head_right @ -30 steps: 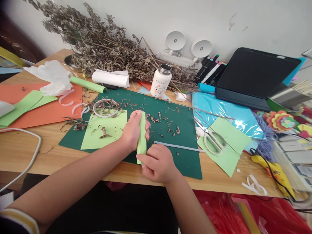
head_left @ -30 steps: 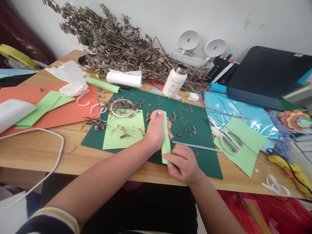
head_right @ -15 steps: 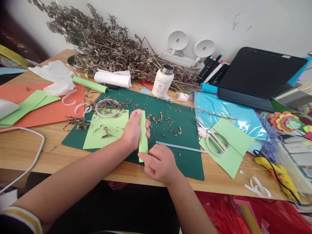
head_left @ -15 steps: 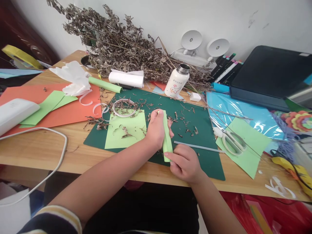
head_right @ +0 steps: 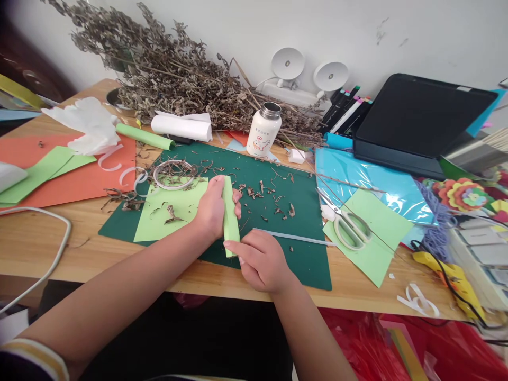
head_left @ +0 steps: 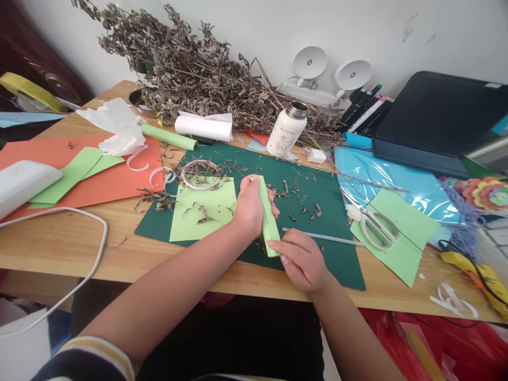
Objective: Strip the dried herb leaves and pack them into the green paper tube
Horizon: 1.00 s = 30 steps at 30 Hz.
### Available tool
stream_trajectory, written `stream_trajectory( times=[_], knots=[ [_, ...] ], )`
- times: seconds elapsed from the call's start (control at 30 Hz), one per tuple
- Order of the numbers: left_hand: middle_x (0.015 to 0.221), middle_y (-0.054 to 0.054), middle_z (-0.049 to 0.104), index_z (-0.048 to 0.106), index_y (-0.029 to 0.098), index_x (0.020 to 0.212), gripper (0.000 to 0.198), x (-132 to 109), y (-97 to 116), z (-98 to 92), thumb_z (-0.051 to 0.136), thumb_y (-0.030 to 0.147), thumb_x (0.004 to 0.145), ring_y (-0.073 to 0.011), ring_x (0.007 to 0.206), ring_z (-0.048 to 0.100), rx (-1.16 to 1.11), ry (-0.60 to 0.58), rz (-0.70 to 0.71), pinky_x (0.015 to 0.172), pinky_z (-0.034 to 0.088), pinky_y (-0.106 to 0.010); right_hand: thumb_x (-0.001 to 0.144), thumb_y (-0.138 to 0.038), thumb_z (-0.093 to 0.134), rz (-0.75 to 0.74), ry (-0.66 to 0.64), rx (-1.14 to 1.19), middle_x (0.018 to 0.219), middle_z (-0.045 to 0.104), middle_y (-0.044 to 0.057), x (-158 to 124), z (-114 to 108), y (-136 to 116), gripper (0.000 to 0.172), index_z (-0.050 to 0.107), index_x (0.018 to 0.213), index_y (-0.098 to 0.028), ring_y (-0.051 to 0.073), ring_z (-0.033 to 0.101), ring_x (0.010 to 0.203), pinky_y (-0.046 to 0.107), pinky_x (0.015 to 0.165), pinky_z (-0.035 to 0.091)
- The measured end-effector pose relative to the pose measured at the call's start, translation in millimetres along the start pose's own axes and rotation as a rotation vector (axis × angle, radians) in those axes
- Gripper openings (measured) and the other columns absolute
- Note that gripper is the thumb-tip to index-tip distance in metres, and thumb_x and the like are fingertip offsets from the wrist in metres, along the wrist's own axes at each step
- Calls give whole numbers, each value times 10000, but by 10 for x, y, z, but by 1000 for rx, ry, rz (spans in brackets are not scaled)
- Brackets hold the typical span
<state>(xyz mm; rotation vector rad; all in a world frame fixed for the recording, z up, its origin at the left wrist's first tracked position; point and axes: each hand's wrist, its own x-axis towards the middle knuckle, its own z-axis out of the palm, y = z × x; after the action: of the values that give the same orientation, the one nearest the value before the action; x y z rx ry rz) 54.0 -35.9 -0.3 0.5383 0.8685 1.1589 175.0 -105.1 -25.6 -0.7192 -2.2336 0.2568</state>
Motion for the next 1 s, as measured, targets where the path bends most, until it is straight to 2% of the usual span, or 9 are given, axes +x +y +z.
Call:
stream_trajectory(
  times=[0.3, 0.57, 0.83, 1.0],
  knots=[
    [486, 77, 396, 280, 247, 864, 122, 4, -30, 2, 255, 356, 817, -78, 292, 397, -47, 46, -21, 324, 350, -182, 640, 4, 401, 29, 44, -103, 669, 445, 15, -6, 33, -10, 495, 455, 1073, -229, 131, 397, 573, 280, 500, 375],
    [484, 86, 394, 283, 255, 853, 109, 20, -28, -2, 262, 354, 815, -78, 287, 399, -81, 55, 2, 330, 345, -179, 677, -54, 386, 40, 26, -44, 705, 470, 43, 47, 3, -42, 410, 464, 1061, -174, 143, 429, 597, 296, 512, 384],
    [484, 88, 396, 271, 246, 845, 135, 15, -32, -13, 261, 376, 811, -79, 300, 409, -95, 127, 127, 339, 356, -181, 689, -72, 428, 116, 44, -150, 687, 433, 16, 18, 41, -41, 342, 490, 995, -211, 125, 426, 587, 264, 505, 390],
    [482, 91, 400, 270, 247, 841, 144, 1, -40, -17, 273, 388, 808, -75, 303, 413, -84, 111, 141, 346, 356, -175, 692, -71, 431, 127, 59, -153, 686, 435, 14, 41, 80, -50, 355, 490, 1007, -224, 127, 419, 584, 265, 504, 386]
  ],
)
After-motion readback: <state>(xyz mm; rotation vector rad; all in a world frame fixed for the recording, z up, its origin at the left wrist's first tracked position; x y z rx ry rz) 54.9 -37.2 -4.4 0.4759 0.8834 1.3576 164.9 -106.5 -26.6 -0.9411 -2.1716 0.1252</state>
